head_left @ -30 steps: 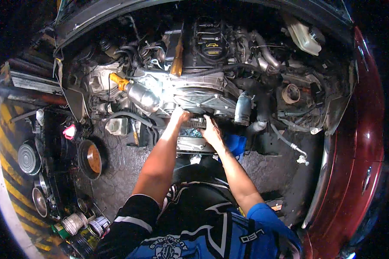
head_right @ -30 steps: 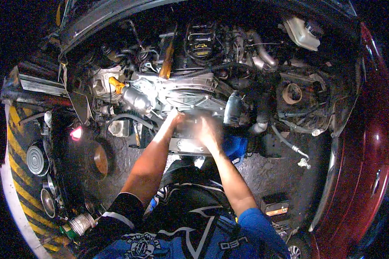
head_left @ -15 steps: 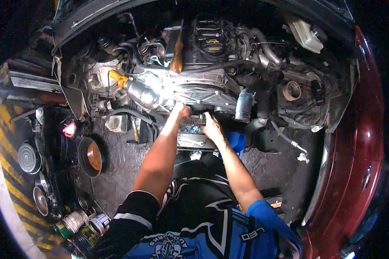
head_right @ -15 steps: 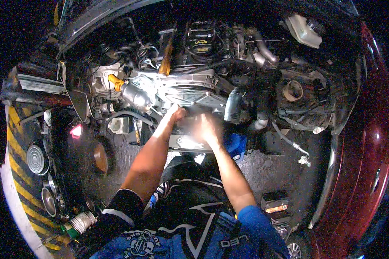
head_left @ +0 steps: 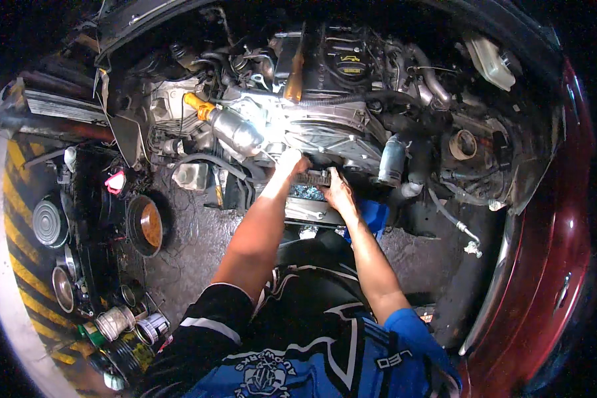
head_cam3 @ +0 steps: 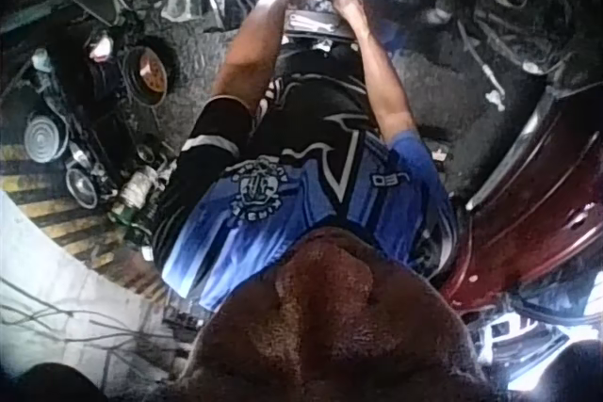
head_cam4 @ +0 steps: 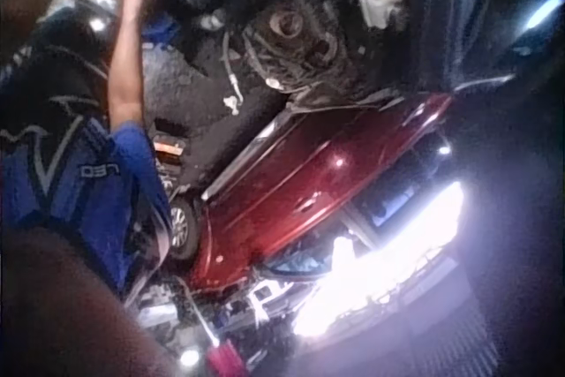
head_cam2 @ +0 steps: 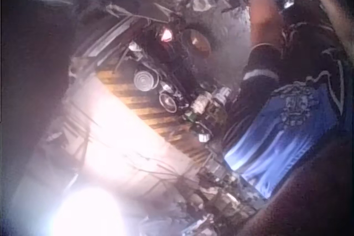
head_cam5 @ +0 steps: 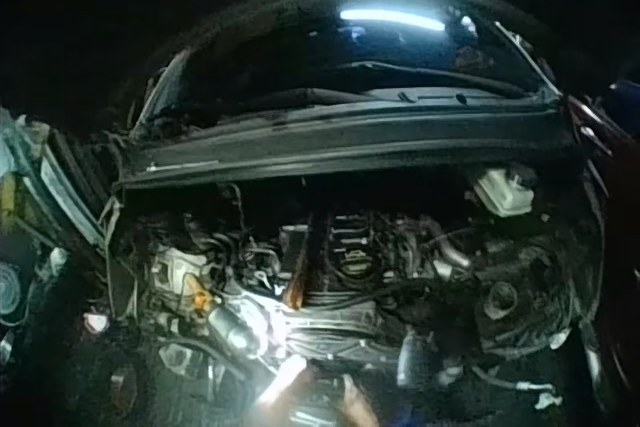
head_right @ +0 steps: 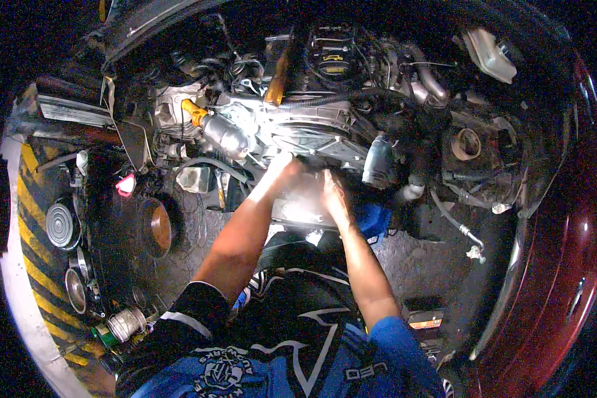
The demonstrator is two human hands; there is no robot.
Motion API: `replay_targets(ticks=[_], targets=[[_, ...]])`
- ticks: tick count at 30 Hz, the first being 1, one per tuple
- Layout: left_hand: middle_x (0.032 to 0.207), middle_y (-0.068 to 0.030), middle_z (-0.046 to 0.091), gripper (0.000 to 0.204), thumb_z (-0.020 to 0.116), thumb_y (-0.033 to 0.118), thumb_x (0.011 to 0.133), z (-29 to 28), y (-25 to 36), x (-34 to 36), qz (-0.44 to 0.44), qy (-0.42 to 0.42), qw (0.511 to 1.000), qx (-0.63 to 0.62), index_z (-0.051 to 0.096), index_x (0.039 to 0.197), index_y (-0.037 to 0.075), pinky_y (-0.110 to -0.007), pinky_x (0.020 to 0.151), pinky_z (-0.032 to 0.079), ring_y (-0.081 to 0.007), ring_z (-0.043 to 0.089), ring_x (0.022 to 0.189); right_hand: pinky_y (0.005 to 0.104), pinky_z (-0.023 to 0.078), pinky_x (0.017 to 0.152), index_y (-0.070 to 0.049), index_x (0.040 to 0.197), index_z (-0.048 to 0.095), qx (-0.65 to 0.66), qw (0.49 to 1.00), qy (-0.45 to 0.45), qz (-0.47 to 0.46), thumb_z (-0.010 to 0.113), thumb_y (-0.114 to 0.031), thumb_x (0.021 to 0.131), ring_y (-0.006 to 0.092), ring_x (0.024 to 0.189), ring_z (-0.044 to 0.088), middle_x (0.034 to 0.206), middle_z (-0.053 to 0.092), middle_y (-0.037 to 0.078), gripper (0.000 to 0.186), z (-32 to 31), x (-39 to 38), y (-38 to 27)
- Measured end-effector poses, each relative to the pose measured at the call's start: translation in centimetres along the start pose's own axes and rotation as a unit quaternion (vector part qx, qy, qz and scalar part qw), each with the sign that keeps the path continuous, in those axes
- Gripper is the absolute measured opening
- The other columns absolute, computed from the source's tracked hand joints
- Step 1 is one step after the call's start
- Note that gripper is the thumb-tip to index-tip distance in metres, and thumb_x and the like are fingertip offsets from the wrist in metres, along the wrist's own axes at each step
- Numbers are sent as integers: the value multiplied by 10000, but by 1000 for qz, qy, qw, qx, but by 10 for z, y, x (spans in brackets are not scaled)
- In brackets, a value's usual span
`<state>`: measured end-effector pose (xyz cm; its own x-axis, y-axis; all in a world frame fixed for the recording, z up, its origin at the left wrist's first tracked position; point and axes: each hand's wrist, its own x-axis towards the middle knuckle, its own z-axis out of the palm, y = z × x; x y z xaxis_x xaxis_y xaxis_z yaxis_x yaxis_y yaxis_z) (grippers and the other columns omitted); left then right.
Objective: The person manipulates the front components of a car engine by hand, then walks over to a tray of tools and selects a socket wrench.
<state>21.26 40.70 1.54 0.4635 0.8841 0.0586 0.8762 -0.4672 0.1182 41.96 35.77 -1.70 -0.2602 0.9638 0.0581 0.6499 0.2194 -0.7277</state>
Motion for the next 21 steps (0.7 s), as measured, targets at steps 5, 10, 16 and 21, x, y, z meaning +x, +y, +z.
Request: replay_targets(ticks=[5,10,16,21], targets=[[679,-157,622,272,603,356,745,-13,-22,-5,-63,-91,993,-49,693,774,101,-379,670,500,-276,616,653,447,467,869,-64,1203,456,29,999,-18,0,738,-184,738,406,1043,554,1112,587,210,557,1,7,-19],[687,-215,618,372,653,357,747,-52,-10,-8,-271,-85,939,-192,649,800,-11,-411,617,486,-337,607,639,422,438,943,-68,1265,458,92,990,-77,72,747,-161,727,385,1124,526,1201,553,222,618,-31,1,-32],[817,-191,647,318,601,302,856,-95,34,-76,-338,150,882,-290,651,930,-4,-352,716,479,-304,637,754,369,328,1078,-63,1411,305,168,980,-96,42,641,-68,753,328,1290,405,1377,421,221,739,-52,-3,-19],[855,-194,667,391,613,359,866,-33,58,-158,-405,2,856,-322,650,983,-12,-348,707,491,-273,654,764,374,413,983,-37,1332,426,151,959,-94,219,588,-137,823,332,1157,532,1239,550,219,543,-51,-26,6]])
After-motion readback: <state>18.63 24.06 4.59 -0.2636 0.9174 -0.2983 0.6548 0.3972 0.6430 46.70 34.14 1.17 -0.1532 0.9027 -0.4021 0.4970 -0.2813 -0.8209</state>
